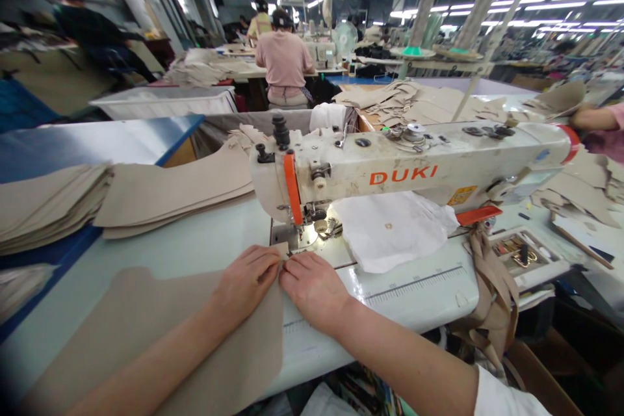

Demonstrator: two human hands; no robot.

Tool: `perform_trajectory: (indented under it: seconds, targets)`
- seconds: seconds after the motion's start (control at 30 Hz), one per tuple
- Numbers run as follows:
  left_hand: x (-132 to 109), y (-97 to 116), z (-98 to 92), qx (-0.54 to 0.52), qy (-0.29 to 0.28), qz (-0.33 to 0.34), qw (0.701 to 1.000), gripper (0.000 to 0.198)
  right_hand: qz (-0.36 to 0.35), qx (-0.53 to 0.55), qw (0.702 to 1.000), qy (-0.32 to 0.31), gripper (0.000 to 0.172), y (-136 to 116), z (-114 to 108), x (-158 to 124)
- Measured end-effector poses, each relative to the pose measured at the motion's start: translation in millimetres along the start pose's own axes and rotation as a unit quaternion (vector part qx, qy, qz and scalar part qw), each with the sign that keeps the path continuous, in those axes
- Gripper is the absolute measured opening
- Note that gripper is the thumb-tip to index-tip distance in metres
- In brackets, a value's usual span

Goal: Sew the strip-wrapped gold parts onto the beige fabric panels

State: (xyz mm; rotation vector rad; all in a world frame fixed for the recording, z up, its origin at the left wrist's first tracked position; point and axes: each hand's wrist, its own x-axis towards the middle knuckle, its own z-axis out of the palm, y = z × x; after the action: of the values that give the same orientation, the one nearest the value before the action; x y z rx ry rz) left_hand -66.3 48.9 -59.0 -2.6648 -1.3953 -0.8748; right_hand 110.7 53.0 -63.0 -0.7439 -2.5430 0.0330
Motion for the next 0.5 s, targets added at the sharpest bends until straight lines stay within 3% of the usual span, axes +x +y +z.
perform_trajectory:
  seconds: [0.13, 0.5]
  targets:
    - [-0.9, -1.1, 0.7, -0.003, -0.009, -0.005, 1.0, 0.017, -0.012, -0.012, 1.0, 0.005, 0.01, 0.2, -0.6, 1.5]
    - [-6.0, -1.9, -2.7, -0.034, 0.027, 0.001, 0.999, 0.024, -0.008, -0.035, 0.997, -0.061, 0.008, -2.5, -1.6, 5.6]
